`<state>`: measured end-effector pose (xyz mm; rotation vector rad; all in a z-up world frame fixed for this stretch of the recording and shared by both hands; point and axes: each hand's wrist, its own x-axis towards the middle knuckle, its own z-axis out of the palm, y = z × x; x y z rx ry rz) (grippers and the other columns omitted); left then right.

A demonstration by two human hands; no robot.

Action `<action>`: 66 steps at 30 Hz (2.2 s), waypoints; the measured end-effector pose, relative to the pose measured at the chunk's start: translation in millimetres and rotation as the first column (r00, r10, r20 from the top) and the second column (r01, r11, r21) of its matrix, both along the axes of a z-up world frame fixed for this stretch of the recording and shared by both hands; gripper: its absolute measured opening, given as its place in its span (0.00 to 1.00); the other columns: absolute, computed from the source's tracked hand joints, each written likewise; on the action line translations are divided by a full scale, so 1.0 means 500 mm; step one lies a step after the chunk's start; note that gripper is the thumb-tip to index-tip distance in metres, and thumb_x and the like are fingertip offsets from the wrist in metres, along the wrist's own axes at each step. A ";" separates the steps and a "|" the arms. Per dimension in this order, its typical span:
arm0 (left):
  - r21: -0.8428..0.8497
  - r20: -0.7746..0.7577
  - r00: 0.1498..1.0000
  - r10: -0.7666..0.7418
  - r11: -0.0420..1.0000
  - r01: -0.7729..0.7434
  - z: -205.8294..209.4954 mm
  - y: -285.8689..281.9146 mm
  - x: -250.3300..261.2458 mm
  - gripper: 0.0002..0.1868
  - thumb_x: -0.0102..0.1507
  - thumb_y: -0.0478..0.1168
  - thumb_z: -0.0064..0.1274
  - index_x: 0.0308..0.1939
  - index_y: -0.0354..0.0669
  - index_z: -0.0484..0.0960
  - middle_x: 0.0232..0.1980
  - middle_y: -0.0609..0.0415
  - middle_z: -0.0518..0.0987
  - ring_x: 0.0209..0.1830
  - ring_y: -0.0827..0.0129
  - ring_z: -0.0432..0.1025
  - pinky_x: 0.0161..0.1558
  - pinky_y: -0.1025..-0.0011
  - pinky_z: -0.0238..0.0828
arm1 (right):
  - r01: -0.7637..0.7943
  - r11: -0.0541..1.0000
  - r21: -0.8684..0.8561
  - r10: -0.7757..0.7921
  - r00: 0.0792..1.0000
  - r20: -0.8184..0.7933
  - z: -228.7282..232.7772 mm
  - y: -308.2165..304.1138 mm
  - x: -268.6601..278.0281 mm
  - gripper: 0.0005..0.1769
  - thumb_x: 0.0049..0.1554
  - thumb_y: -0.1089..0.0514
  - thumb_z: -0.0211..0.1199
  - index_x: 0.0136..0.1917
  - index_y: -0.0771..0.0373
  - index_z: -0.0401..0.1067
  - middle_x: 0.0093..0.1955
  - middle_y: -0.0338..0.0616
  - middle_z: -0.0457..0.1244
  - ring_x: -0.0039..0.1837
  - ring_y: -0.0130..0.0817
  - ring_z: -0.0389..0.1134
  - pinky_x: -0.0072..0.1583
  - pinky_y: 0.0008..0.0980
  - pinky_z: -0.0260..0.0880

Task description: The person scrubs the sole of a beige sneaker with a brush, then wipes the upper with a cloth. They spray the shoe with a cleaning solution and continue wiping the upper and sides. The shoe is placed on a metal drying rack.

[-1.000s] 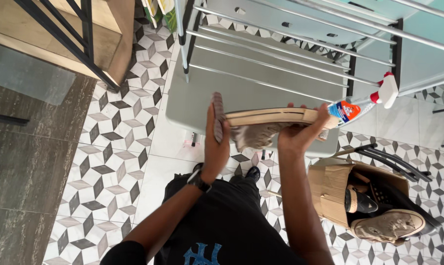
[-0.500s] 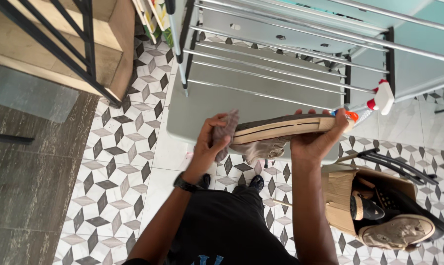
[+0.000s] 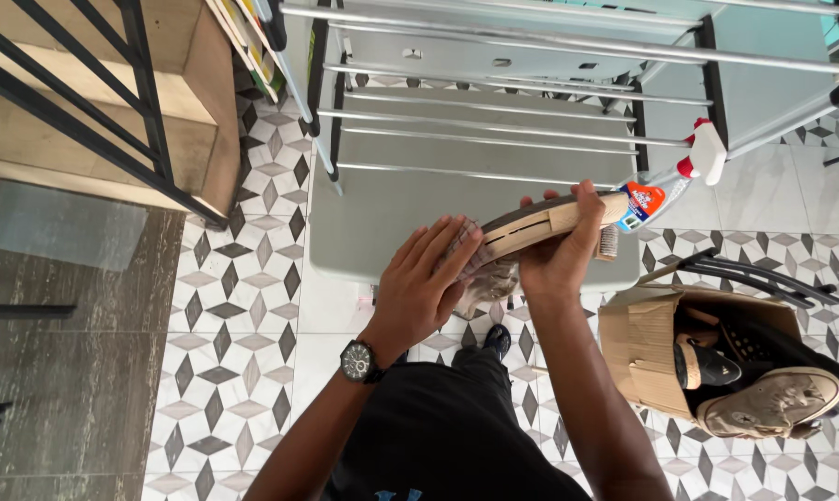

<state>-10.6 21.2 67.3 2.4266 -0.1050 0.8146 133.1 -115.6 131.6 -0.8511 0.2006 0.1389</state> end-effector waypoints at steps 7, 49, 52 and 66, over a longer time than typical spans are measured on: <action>-0.093 0.120 0.993 -0.011 0.995 0.022 -0.078 0.034 -0.023 0.32 0.65 0.49 0.60 0.73 0.66 0.68 0.76 0.42 0.64 0.77 0.47 0.60 0.71 0.51 0.65 | 0.037 0.999 0.029 -0.038 0.999 0.025 0.016 -0.023 0.041 0.30 0.52 0.44 0.74 0.56 0.58 0.61 0.50 0.45 0.60 0.55 0.37 0.63 0.62 0.46 0.72; -0.017 0.124 0.992 -0.021 1.000 0.023 -0.019 -0.003 0.000 0.33 0.64 0.54 0.60 0.73 0.66 0.69 0.74 0.44 0.69 0.68 0.49 0.72 0.63 0.58 0.76 | -0.018 1.000 0.003 0.018 0.998 0.054 -0.008 -0.035 -0.016 0.29 0.55 0.49 0.72 0.61 0.60 0.60 0.50 0.44 0.57 0.49 0.36 0.64 0.53 0.42 0.73; -0.023 0.144 0.990 -0.003 1.000 0.006 -0.013 -0.031 0.011 0.32 0.66 0.54 0.59 0.74 0.66 0.69 0.74 0.45 0.69 0.68 0.49 0.73 0.64 0.57 0.76 | 0.021 0.994 -0.111 -0.011 0.996 0.093 -0.017 -0.022 -0.042 0.28 0.52 0.50 0.70 0.60 0.56 0.60 0.49 0.41 0.58 0.49 0.34 0.65 0.51 0.40 0.72; -0.035 0.168 0.985 -0.030 0.999 0.036 0.024 -0.050 0.023 0.33 0.68 0.53 0.58 0.76 0.66 0.65 0.74 0.42 0.69 0.69 0.50 0.74 0.61 0.61 0.79 | -0.063 0.997 -0.052 0.063 0.998 -0.009 -0.016 -0.033 -0.038 0.25 0.52 0.48 0.71 0.56 0.55 0.63 0.47 0.42 0.60 0.48 0.35 0.65 0.50 0.39 0.72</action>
